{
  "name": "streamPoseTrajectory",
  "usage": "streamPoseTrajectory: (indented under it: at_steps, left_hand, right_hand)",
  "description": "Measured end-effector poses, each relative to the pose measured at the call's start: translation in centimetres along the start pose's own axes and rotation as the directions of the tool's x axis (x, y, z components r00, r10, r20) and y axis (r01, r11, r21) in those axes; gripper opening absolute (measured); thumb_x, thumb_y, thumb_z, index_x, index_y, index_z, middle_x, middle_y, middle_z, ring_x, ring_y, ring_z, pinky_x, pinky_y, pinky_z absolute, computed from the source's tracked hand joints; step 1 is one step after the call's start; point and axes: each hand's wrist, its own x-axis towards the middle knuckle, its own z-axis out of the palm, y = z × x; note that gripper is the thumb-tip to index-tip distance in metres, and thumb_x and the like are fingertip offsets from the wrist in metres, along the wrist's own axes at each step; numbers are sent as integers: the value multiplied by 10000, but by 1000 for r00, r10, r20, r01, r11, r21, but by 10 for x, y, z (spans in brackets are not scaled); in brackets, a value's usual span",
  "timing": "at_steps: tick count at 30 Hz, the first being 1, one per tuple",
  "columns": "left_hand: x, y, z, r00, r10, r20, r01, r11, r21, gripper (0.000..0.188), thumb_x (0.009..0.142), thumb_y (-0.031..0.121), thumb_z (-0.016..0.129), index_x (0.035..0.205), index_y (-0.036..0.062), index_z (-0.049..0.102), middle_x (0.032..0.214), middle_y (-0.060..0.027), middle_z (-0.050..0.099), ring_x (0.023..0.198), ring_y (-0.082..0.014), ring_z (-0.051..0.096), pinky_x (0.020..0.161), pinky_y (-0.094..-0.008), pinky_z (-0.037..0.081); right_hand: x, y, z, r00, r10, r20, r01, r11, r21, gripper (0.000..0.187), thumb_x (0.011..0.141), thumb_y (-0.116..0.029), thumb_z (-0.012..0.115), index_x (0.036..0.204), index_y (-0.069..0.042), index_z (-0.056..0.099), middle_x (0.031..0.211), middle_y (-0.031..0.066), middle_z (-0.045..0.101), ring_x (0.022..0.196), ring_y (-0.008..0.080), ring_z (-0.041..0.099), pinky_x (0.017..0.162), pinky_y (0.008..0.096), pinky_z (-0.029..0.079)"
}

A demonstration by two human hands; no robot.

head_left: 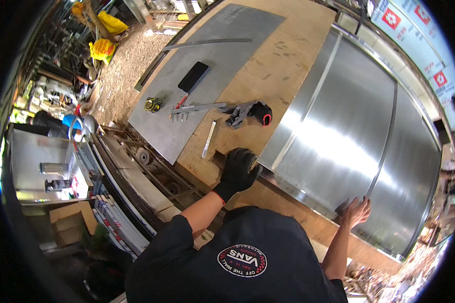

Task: The person positions a large stainless steel sheet on a wooden workbench, then uses a tape measure and caliper to measure dimensions on a smaller metal sheet. The person marks measurements with a pencil and continues measuring different sections of the sheet.

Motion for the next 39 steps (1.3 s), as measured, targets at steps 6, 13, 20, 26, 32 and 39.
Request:
streamPoseTrajectory:
  at_steps: [6,13,20,26,32,39]
  left_hand:
    - [1,10,-4,999,-15,-50,16,1000,1,376,815,297,692,1107,80,593,1148,-158,565,1139,-376,508,970,-526,414]
    - [-1,11,1,994,-32,-104,26,998,-64,340,802,255,679,1073,66,598,1116,-162,567,1115,-372,517,968,-521,417]
    - [-5,2,8,998,23,-61,-26,999,-37,398,833,329,693,1102,41,640,1114,-199,605,1097,-417,549,1000,-550,409]
    - [-5,3,-3,996,33,-87,-36,999,-37,417,796,302,717,1117,64,595,1112,-175,578,1119,-396,527,991,-541,403]
    - [5,-8,18,996,64,-69,-73,990,-123,492,783,332,747,1166,61,601,1129,-180,601,1122,-391,550,991,-532,406]
    - [72,20,-6,958,281,65,-238,898,-370,891,719,453,837,1402,-3,493,1307,-226,597,1209,-396,574,1051,-499,443]
  right_hand:
    - [4,3,-1,998,-31,56,34,998,-60,526,945,-364,640,1409,-147,518,1509,121,456,1403,339,387,1155,545,261]
    - [12,6,1,997,-47,63,51,997,-63,557,939,-367,650,1430,-154,494,1524,123,436,1416,338,374,1160,540,262]
    - [2,2,1,994,95,52,-94,995,-31,536,927,-333,634,1415,-151,506,1513,106,461,1395,321,418,1152,524,280]
    - [0,-2,9,998,55,-9,-55,996,68,554,904,-260,667,1409,-115,493,1502,143,456,1387,349,400,1152,528,283]
    - [-7,7,-15,999,-22,-25,27,977,211,500,791,-208,736,1260,-77,619,1348,144,593,1255,368,527,1083,502,403]
    - [55,1,-85,900,-312,304,211,923,322,814,647,-306,866,1361,-104,533,1455,117,523,1358,379,426,1150,473,351]
